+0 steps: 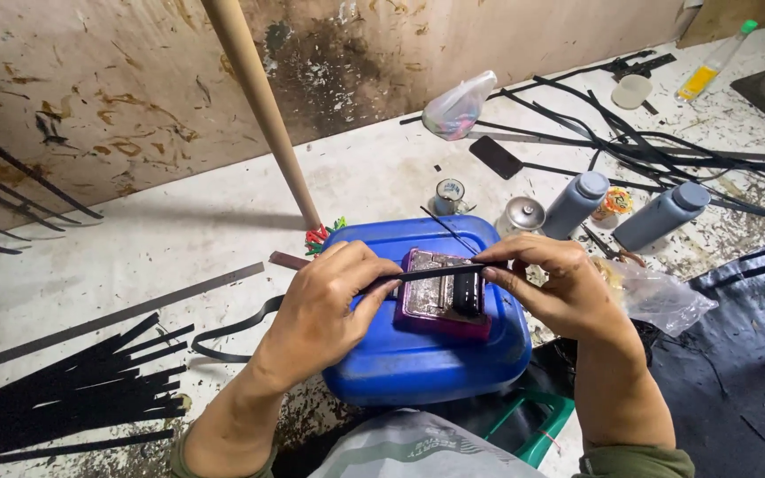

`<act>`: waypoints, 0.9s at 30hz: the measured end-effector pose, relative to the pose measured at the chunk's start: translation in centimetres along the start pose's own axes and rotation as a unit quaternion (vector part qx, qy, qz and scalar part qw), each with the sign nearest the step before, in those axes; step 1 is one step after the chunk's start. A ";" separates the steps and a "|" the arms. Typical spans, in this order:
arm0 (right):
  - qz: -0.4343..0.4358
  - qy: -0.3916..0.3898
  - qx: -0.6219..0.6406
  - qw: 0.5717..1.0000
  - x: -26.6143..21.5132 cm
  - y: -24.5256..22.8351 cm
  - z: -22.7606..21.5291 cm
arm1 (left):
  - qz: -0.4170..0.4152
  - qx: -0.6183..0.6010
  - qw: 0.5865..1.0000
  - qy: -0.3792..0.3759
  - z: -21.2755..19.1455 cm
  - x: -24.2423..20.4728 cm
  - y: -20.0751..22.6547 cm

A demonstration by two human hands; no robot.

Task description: The person picks up long black strips, applies a dark coating to them using a small roller on a blue container, and then hangs the coated strips on a wall-mounted rack using colorful clips. The process is repeated for multiple strips.

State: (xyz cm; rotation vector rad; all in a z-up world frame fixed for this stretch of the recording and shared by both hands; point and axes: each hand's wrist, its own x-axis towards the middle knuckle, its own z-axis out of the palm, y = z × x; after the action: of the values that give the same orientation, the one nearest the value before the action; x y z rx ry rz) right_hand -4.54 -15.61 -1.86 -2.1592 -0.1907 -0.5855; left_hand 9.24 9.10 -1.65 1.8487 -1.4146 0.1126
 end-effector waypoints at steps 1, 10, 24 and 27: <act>-0.012 0.005 -0.011 1.000 -0.1 0.1 0.1 | 0.008 0.023 1.000 0.013 0.1 -0.1 -0.1; -0.001 0.000 -0.050 0.999 -0.5 -0.2 0.1 | 0.050 0.093 0.994 0.039 1.2 -0.3 -0.9; 0.001 -0.075 -0.138 0.988 -0.2 0.9 0.2 | 0.042 0.107 0.993 -0.024 1.5 0.1 -2.1; -0.005 -0.079 -0.147 0.986 -0.2 1.4 0.5 | 0.040 0.110 0.993 -0.026 1.6 0.1 -2.4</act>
State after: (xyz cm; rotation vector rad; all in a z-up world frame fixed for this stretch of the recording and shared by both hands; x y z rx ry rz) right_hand -4.06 -16.08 -3.23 -2.4950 -0.2133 -0.4699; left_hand 10.66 8.22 -3.95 1.9847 -1.5658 0.2711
